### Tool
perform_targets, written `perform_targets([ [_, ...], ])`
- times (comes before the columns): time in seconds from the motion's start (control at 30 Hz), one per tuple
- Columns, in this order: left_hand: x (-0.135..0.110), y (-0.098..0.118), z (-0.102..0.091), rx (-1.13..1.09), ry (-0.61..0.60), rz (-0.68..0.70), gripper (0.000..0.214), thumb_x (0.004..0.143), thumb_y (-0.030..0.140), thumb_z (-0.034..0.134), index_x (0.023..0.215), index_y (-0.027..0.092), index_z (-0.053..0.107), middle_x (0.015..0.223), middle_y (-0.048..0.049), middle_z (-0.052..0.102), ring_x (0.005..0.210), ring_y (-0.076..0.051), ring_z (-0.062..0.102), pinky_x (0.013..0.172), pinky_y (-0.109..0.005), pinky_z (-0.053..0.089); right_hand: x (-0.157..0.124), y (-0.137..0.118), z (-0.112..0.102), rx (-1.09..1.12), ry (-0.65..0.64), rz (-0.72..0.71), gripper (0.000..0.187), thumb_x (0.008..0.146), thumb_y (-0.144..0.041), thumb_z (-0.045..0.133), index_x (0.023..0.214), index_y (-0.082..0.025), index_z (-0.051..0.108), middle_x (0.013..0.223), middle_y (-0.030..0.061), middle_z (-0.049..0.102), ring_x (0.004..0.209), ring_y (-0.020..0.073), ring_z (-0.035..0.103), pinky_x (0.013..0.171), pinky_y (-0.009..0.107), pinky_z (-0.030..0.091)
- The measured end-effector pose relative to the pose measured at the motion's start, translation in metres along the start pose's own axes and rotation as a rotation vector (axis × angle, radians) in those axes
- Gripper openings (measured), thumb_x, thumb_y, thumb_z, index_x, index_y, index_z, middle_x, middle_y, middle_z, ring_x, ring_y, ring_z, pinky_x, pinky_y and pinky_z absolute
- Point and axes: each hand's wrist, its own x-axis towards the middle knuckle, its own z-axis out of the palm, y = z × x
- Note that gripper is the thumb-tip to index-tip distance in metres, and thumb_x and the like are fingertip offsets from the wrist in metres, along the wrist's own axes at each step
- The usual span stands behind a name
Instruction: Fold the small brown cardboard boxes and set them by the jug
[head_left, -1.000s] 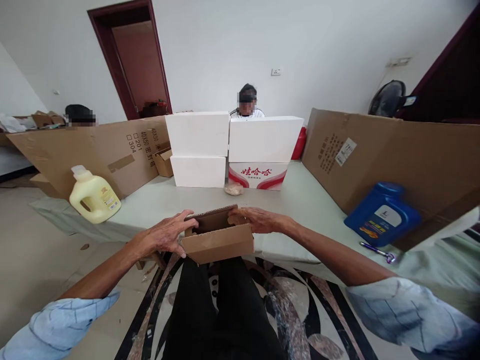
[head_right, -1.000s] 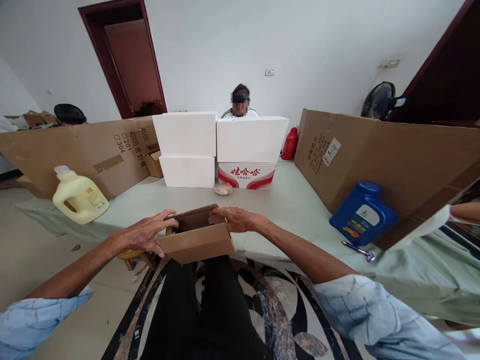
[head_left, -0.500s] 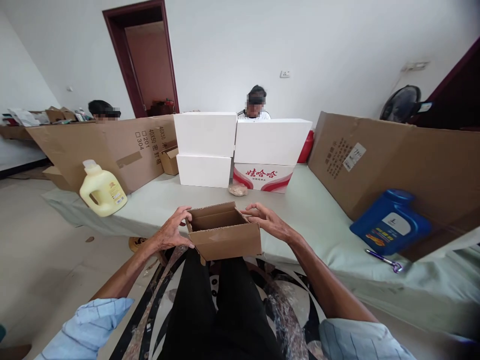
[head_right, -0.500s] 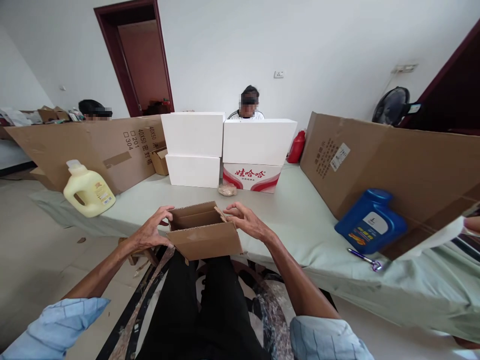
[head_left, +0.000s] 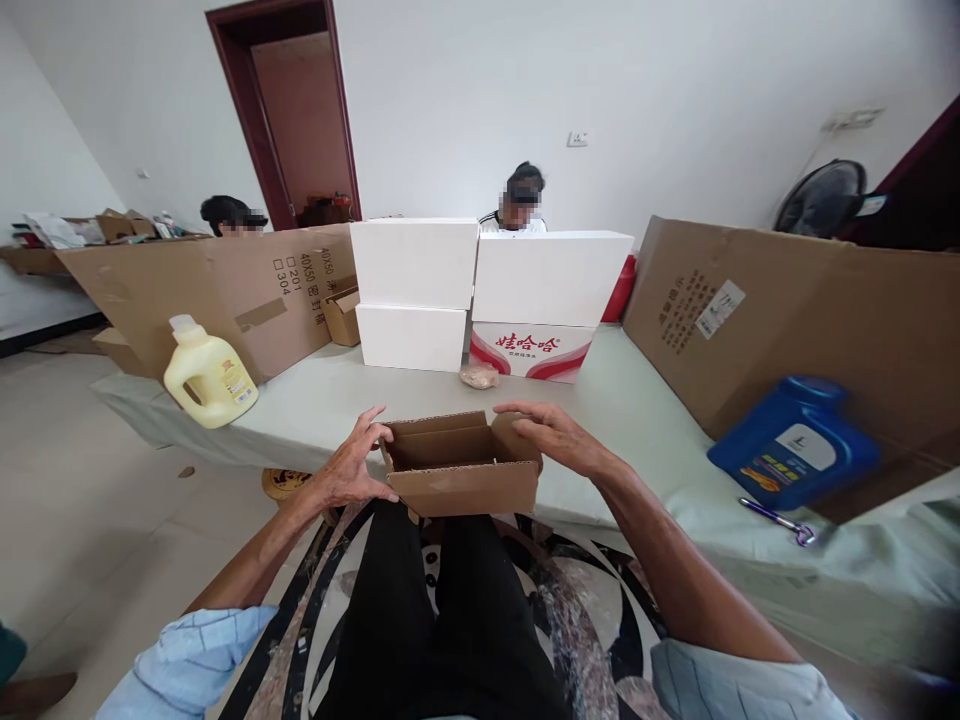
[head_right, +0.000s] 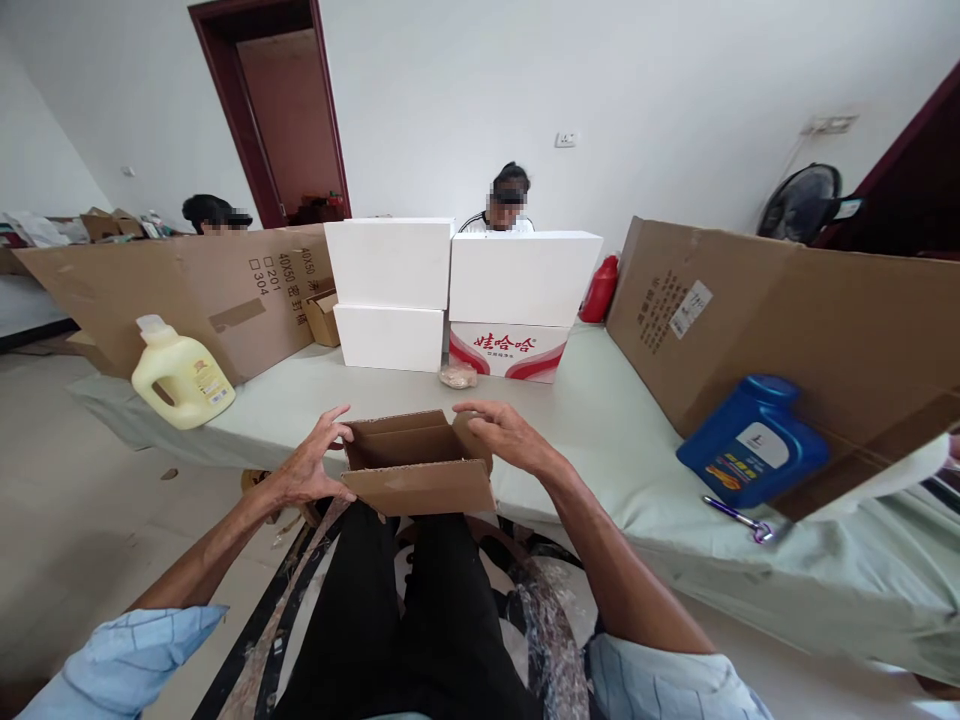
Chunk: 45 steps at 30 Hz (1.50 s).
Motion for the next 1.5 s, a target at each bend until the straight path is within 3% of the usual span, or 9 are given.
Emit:
perform_targets([
  [0.13,-0.002,-0.001,0.014,-0.077,0.092,-0.011,0.073,0.062,0.035,0.104,0.116,0.026,0.055,0.169,-0.0205,0.037,0.150,-0.040,0.050,0.109,-0.052,0.057,-0.008,0.027,-0.005,0.214,0.063,0.114,0.054,0.090,-0.055,0.068,0.130,-0.021,0.080,0.105,0.0048,0.075,0.091,0.0237,0.065,0.077,0.032,0.052],
  [0.23,0.001,0.000,0.026,-0.113,0.202,-0.016,0.067,0.064,0.033,0.100,0.110,0.026,0.052,0.144,-0.0127,0.056,0.134,-0.032,0.059,0.106,-0.046,0.057,-0.017,0.051,0.003,0.310,0.091,0.083,0.076,0.092,-0.083,0.062,0.131,-0.020,0.080,0.124,0.0118,0.075,0.113,0.0314,0.066,0.098,0.041,0.055],
  [0.37,0.015,-0.003,0.039,-0.082,0.368,-0.066,0.058,0.069,0.037,0.095,0.102,0.026,0.049,0.109,-0.0014,0.055,0.103,-0.022,0.058,0.099,-0.039,0.054,-0.040,0.082,0.021,0.545,-0.020,0.017,0.106,0.081,-0.109,0.045,0.136,-0.024,0.076,0.134,0.0159,0.073,0.131,0.0378,0.063,0.112,0.049,0.052],
  [0.57,0.033,-0.011,0.059,-0.063,0.499,-0.113,0.059,0.067,0.041,0.095,0.099,0.026,0.048,0.102,0.0011,0.051,0.096,-0.021,0.056,0.091,-0.037,0.055,-0.073,0.114,0.050,0.356,0.046,0.074,0.063,0.079,-0.074,0.085,0.109,-0.020,0.081,0.101,0.0092,0.077,0.099,0.0339,0.068,0.090,0.045,0.060],
  [0.9,0.041,-0.007,0.049,0.140,0.662,-0.112,0.052,0.077,0.047,0.091,0.102,0.028,0.050,0.104,-0.0005,0.055,0.098,-0.025,0.061,0.089,-0.042,0.059,-0.093,0.111,0.071,0.208,0.107,-0.003,0.045,0.090,-0.063,0.072,0.080,-0.019,0.072,0.079,0.0026,0.067,0.077,0.0232,0.057,0.069,0.032,0.051],
  [1.03,0.041,-0.001,0.040,0.141,0.671,-0.053,0.057,0.082,0.056,0.085,0.119,0.026,0.054,0.120,-0.0074,0.057,0.111,-0.031,0.063,0.091,-0.048,0.063,-0.103,0.105,0.074,0.137,0.144,-0.014,0.049,0.092,-0.063,0.068,0.068,-0.021,0.063,0.068,0.0005,0.058,0.069,0.0198,0.051,0.062,0.029,0.045],
  [1.17,0.030,-0.003,0.029,0.176,0.663,-0.042,0.061,0.089,0.053,0.076,0.139,0.024,0.055,0.138,-0.0146,0.056,0.114,-0.033,0.068,0.090,-0.051,0.065,-0.120,0.118,0.040,0.084,0.477,0.031,0.052,0.088,-0.066,0.069,0.063,-0.022,0.057,0.061,0.0005,0.054,0.061,0.0182,0.047,0.057,0.030,0.041],
  [1.3,0.005,-0.025,0.025,0.205,0.606,-0.121,0.048,0.091,0.049,0.068,0.131,0.023,0.062,0.133,-0.0138,0.061,0.107,-0.031,0.070,0.084,-0.048,0.065,-0.133,0.142,-0.031,-0.212,0.981,0.208,0.058,0.089,-0.073,0.055,0.053,-0.028,0.050,0.052,0.0046,0.053,0.054,0.0211,0.051,0.058,0.034,0.045],
  [1.5,-0.031,-0.044,0.076,0.119,0.296,-0.231,0.023,0.090,0.043,0.061,0.101,0.025,0.069,0.101,-0.0064,0.070,0.088,-0.026,0.071,0.077,-0.039,0.060,-0.099,0.177,-0.109,-0.493,1.084,0.384,0.043,0.094,-0.049,0.044,0.068,-0.022,0.064,0.063,0.0145,0.066,0.066,0.0282,0.064,0.068,0.037,0.047],
])
